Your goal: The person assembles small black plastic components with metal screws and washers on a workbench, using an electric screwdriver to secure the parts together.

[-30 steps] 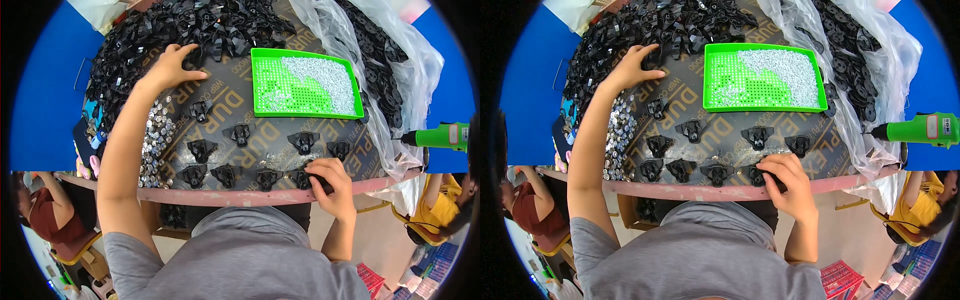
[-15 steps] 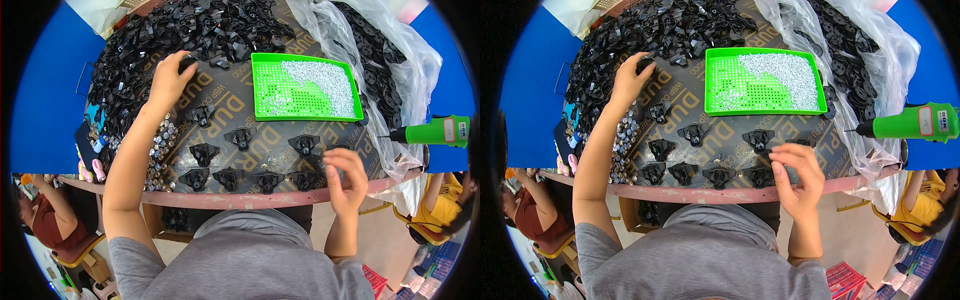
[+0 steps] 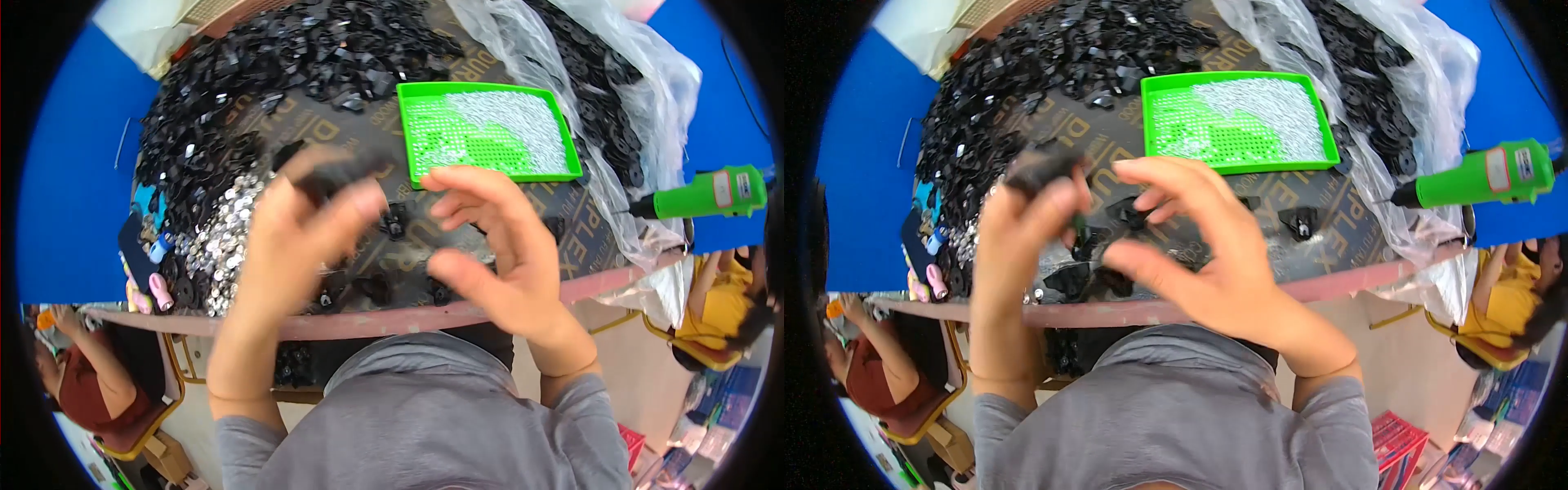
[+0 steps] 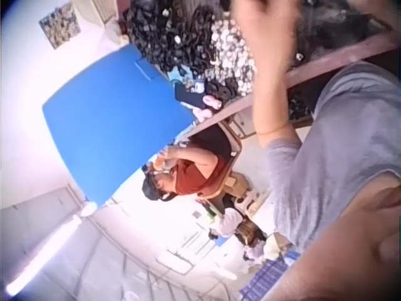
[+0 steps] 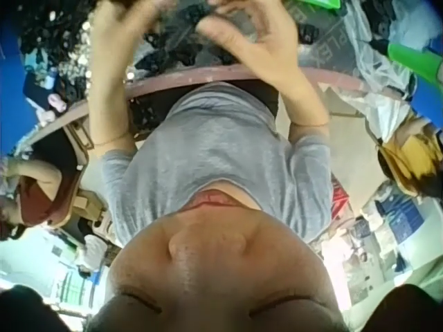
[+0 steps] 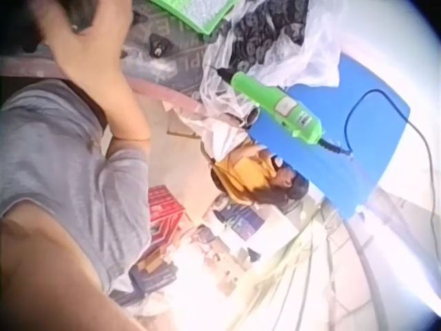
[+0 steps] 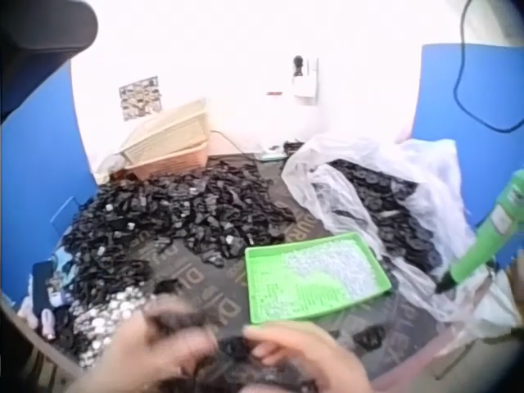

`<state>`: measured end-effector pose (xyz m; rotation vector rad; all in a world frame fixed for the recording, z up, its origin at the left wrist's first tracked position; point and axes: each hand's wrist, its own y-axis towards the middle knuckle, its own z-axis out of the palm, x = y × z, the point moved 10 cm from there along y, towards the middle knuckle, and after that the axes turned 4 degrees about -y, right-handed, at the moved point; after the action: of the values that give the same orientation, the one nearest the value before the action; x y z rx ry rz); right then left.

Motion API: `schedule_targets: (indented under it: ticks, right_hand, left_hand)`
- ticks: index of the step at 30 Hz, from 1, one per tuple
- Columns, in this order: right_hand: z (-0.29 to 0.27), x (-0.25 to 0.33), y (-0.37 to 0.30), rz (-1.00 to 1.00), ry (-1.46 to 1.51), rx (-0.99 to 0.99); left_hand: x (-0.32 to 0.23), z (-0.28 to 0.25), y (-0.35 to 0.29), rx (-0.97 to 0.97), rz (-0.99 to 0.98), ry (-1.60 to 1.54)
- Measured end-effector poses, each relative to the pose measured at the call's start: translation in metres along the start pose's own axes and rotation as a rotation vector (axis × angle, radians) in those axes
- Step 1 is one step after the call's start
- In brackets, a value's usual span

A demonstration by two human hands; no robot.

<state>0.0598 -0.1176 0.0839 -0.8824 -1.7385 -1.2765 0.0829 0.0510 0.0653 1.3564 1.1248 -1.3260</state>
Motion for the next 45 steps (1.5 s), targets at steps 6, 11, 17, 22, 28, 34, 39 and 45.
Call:
schedule_targets:
  ticks: [6, 11, 17, 22, 28, 34, 39, 45]
  right_hand:
    - [-0.001, 0.016, -0.044, -0.153, -0.14, 0.137]
    - [-0.109, -0.008, -0.089, 0.037, 0.021, -0.572]
    - [-0.163, -0.044, -0.132, 0.351, -0.737, -0.503]
    - [-0.149, -0.052, -0.15, 0.213, -1.147, -0.487]
    - [-0.12, -0.053, -0.151, 0.166, -1.218, -0.304]
    - [-0.112, -0.052, -0.157, 0.199, -1.212, -0.335]
    - [-0.134, -0.06, -0.168, 0.214, -0.916, -0.518]
    - [-0.152, -0.07, -0.18, 0.164, -0.862, -0.646]
  left_hand:
    - [0.038, 0.071, -0.073, 0.227, 0.005, -0.077]
    - [0.05, 0.094, -0.081, 0.409, -0.119, -0.102]
    - [0.043, 0.075, -0.087, 0.28, -0.099, -0.22]
    - [0.026, 0.039, -0.062, 0.024, 0.07, 0.099]
    - [0.025, -0.04, 0.026, -0.201, 0.101, 0.559]
    - [0.063, -0.038, 0.076, -0.053, -0.093, 0.85]
    - [0.069, -0.03, 0.075, 0.002, -0.001, 0.975]
    - [0.04, -0.024, 0.062, -0.131, 0.084, 1.216]
